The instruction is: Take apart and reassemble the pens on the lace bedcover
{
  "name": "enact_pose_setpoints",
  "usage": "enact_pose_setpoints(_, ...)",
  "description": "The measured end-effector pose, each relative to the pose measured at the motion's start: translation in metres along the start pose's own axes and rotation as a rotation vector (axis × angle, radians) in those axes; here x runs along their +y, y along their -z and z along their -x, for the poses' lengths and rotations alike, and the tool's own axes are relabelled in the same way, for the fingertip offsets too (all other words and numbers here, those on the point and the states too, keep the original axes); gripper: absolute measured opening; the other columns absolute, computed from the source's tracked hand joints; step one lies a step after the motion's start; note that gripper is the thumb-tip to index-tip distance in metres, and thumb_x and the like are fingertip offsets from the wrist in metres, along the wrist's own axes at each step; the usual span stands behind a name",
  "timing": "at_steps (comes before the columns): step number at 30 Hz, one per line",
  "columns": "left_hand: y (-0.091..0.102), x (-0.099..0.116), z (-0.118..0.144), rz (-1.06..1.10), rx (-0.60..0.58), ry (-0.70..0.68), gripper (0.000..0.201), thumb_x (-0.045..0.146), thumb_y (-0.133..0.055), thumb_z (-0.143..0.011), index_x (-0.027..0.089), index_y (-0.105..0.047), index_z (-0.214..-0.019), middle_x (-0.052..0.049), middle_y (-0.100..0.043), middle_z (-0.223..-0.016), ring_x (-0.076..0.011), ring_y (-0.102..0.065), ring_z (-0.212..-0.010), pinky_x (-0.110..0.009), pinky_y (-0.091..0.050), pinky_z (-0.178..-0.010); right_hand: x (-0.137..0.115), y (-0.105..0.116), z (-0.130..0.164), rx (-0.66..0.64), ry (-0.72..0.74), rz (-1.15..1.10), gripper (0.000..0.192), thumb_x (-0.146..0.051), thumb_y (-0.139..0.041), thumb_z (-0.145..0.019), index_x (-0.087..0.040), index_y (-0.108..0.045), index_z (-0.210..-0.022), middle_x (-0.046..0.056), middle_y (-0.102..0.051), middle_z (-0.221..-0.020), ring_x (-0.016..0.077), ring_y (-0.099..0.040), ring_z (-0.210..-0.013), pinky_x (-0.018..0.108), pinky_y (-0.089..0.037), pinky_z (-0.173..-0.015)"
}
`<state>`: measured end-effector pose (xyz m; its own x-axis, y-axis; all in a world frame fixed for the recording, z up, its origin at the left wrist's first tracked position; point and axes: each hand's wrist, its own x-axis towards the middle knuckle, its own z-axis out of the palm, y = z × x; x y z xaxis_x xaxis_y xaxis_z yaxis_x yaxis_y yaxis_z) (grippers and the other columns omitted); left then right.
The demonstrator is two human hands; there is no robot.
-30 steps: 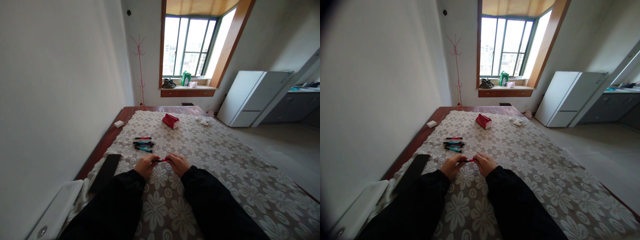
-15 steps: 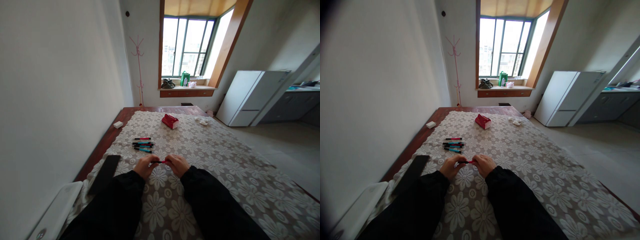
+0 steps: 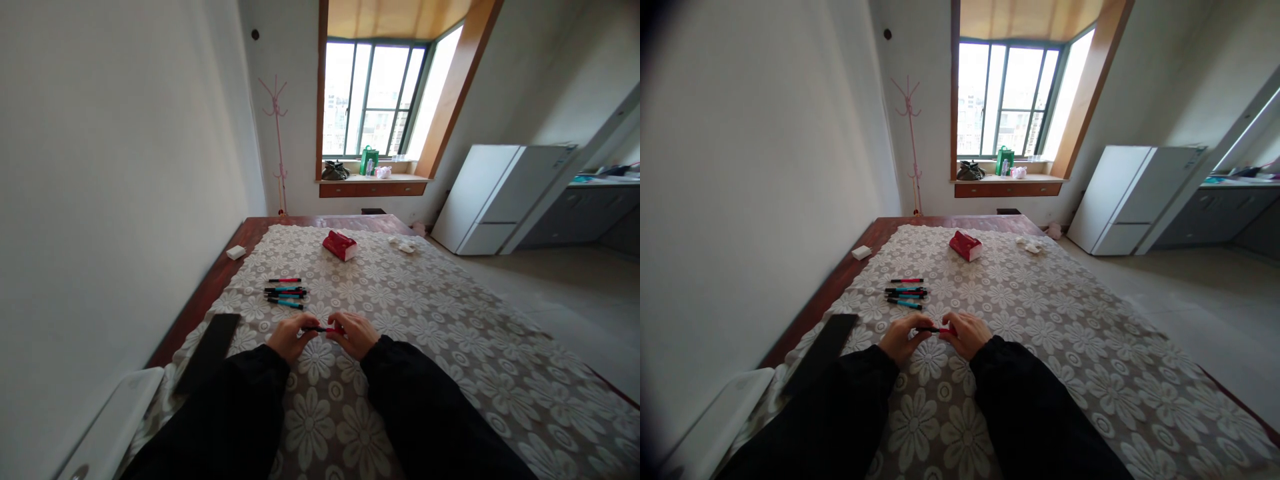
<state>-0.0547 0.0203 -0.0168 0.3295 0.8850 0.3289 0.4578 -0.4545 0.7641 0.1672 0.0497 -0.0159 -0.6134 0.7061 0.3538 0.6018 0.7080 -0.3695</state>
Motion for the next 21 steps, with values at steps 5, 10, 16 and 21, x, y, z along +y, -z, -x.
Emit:
enact_pose_setpoints(5,-0.0003,0.0006,0.0005,-0.029,-0.024,0.0,0.015,0.023,-0.059,-0.084,0.021,-0.062,-0.099,-0.002,-0.071,-0.095,-0.0152,-0.067,-0.087,-0.029,-0.053,-0.082,-0.0035,0.0015,-0.001,-0.019,0.07,-0.011,0.016,-0.029,-0.049,-0.094,-0.019,-0.06,-0.087,0.003,-0.064,-0.076,0.0161,-0.058,-0.072,0.027,-0.041,-0.069)
enact_pose_setpoints(10,-0.0008,0.0003,0.001,-0.054,-0.046,0.011,0.016,0.024,-0.059,-0.084,0.021,-0.063,-0.098,-0.003,-0.071,-0.095,-0.0153,-0.067,-0.085,-0.029,-0.053,-0.081,-0.0049,0.0003,0.0006,-0.07,0.032,-0.021,0.017,-0.032,-0.046,-0.095,-0.022,-0.06,-0.096,0.003,-0.067,-0.084,0.0151,-0.06,-0.072,0.026,-0.04,-0.067)
enact_pose_setpoints(16,0.0011,-0.001,0.0012,-0.059,-0.033,-0.03,0.016,0.024,-0.057,-0.086,0.02,-0.064,-0.1,-0.003,-0.071,-0.094,-0.0148,-0.066,-0.085,-0.027,-0.053,-0.08,-0.0043,0.0009,0.0016,-0.055,0.005,-0.041,0.011,-0.025,-0.057,-0.087,-0.02,-0.055,-0.097,0.002,-0.065,-0.081,0.0159,-0.059,-0.072,0.025,-0.04,-0.067)
enact_pose_setpoints(21,0.0012,0.0007,0.0008,-0.029,-0.023,-0.04,0.016,0.024,-0.056,-0.086,0.02,-0.064,-0.099,-0.003,-0.071,-0.095,-0.0149,-0.067,-0.087,-0.027,-0.053,-0.081,-0.0058,0.0023,0.0002,-0.056,0.073,-0.032,0.018,-0.026,-0.044,-0.096,-0.021,-0.06,-0.093,0.004,-0.067,-0.083,0.0164,-0.062,-0.077,0.027,-0.042,-0.073)
